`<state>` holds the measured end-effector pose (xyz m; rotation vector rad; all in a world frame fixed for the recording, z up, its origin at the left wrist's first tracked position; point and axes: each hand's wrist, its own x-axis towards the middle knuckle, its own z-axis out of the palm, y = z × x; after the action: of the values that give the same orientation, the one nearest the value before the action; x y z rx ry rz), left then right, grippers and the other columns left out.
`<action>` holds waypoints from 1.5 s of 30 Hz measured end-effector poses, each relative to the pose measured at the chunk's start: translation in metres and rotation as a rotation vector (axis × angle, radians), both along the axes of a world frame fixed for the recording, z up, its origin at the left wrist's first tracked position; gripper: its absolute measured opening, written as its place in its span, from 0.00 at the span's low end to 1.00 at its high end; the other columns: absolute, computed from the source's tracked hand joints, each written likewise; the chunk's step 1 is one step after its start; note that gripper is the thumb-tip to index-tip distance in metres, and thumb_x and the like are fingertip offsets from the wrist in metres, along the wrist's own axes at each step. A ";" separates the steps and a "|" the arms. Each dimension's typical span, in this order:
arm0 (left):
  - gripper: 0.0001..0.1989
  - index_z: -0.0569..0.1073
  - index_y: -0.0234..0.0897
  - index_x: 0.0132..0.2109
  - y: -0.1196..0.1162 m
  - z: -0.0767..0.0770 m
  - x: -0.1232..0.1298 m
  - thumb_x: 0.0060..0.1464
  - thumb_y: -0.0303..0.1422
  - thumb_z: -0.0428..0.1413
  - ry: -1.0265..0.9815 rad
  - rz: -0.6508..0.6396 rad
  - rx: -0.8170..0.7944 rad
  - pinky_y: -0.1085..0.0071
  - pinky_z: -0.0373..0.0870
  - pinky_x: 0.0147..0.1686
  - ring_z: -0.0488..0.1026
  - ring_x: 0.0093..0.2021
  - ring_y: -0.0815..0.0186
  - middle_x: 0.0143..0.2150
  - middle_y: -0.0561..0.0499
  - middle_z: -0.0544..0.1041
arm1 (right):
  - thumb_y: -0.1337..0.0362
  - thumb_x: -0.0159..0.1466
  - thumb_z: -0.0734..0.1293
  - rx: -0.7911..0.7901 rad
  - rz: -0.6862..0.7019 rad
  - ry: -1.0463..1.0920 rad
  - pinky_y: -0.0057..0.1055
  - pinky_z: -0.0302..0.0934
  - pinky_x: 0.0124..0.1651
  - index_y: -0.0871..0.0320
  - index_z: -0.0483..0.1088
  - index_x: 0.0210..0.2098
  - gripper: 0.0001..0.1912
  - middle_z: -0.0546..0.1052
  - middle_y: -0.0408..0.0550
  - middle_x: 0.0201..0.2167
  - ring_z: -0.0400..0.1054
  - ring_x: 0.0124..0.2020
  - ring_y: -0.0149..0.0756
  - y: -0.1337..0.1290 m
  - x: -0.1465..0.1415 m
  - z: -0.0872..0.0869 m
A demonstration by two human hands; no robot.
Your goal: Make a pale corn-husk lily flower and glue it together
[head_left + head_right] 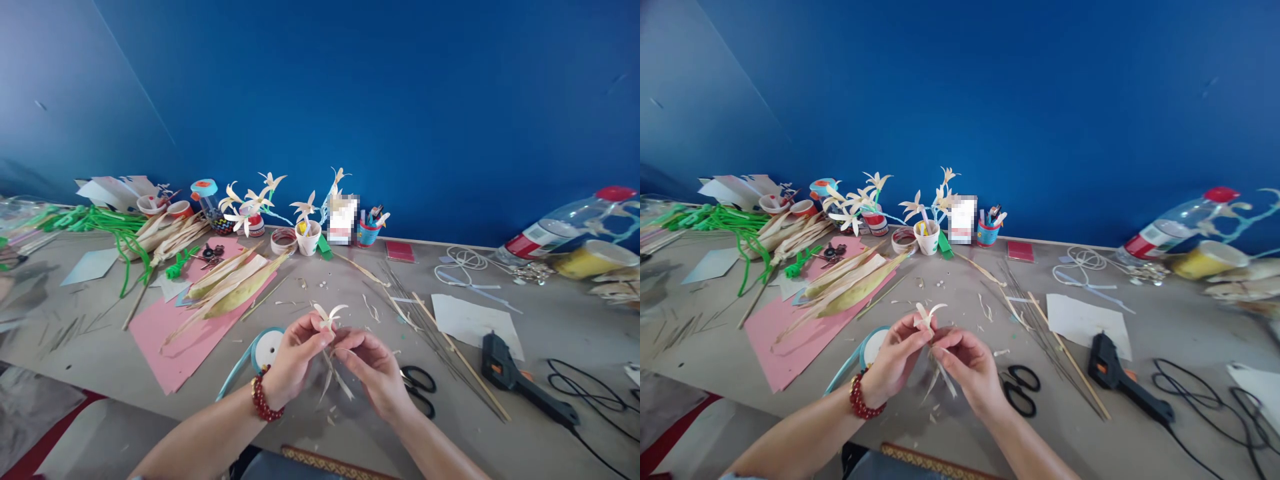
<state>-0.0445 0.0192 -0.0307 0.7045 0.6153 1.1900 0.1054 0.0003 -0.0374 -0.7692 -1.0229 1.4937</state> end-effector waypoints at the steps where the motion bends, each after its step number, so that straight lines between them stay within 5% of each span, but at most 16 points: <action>1: 0.06 0.75 0.35 0.29 0.001 -0.001 0.000 0.51 0.28 0.64 0.007 0.015 0.009 0.73 0.62 0.41 0.67 0.37 0.69 0.35 0.51 0.73 | 0.64 0.60 0.74 0.029 -0.018 -0.026 0.30 0.64 0.45 0.53 0.77 0.31 0.02 0.79 0.47 0.37 0.71 0.41 0.37 0.000 0.001 0.000; 19: 0.10 0.74 0.35 0.27 0.000 -0.003 0.005 0.47 0.34 0.67 0.143 0.052 0.024 0.71 0.62 0.39 0.67 0.35 0.67 0.33 0.52 0.72 | 0.60 0.56 0.76 -0.083 -0.125 -0.057 0.29 0.64 0.39 0.55 0.70 0.27 0.11 0.77 0.45 0.31 0.71 0.35 0.36 0.003 -0.002 0.000; 27: 0.10 0.74 0.36 0.27 -0.003 -0.002 0.007 0.48 0.35 0.66 0.148 0.075 0.059 0.72 0.62 0.38 0.65 0.34 0.68 0.32 0.53 0.69 | 0.60 0.56 0.76 -0.015 -0.157 -0.115 0.30 0.65 0.38 0.56 0.70 0.27 0.12 0.76 0.45 0.29 0.70 0.33 0.35 0.004 -0.003 -0.002; 38: 0.06 0.77 0.36 0.31 0.000 -0.005 0.003 0.49 0.33 0.66 0.098 -0.097 0.039 0.71 0.63 0.38 0.66 0.35 0.68 0.33 0.52 0.69 | 0.62 0.49 0.79 -0.269 0.063 0.130 0.27 0.62 0.33 0.56 0.68 0.23 0.16 0.73 0.40 0.24 0.66 0.26 0.31 0.007 0.007 0.006; 45: 0.08 0.76 0.36 0.29 -0.001 -0.004 0.003 0.48 0.33 0.66 0.071 -0.154 0.014 0.74 0.63 0.29 0.64 0.29 0.72 0.33 0.53 0.64 | 0.62 0.49 0.79 -0.263 0.168 0.184 0.28 0.62 0.34 0.56 0.69 0.23 0.15 0.73 0.39 0.24 0.67 0.26 0.31 0.009 0.007 0.006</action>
<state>-0.0417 0.0183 -0.0347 0.7941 0.6012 1.0312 0.1126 0.0094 -0.0318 -0.7258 -0.7768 1.8326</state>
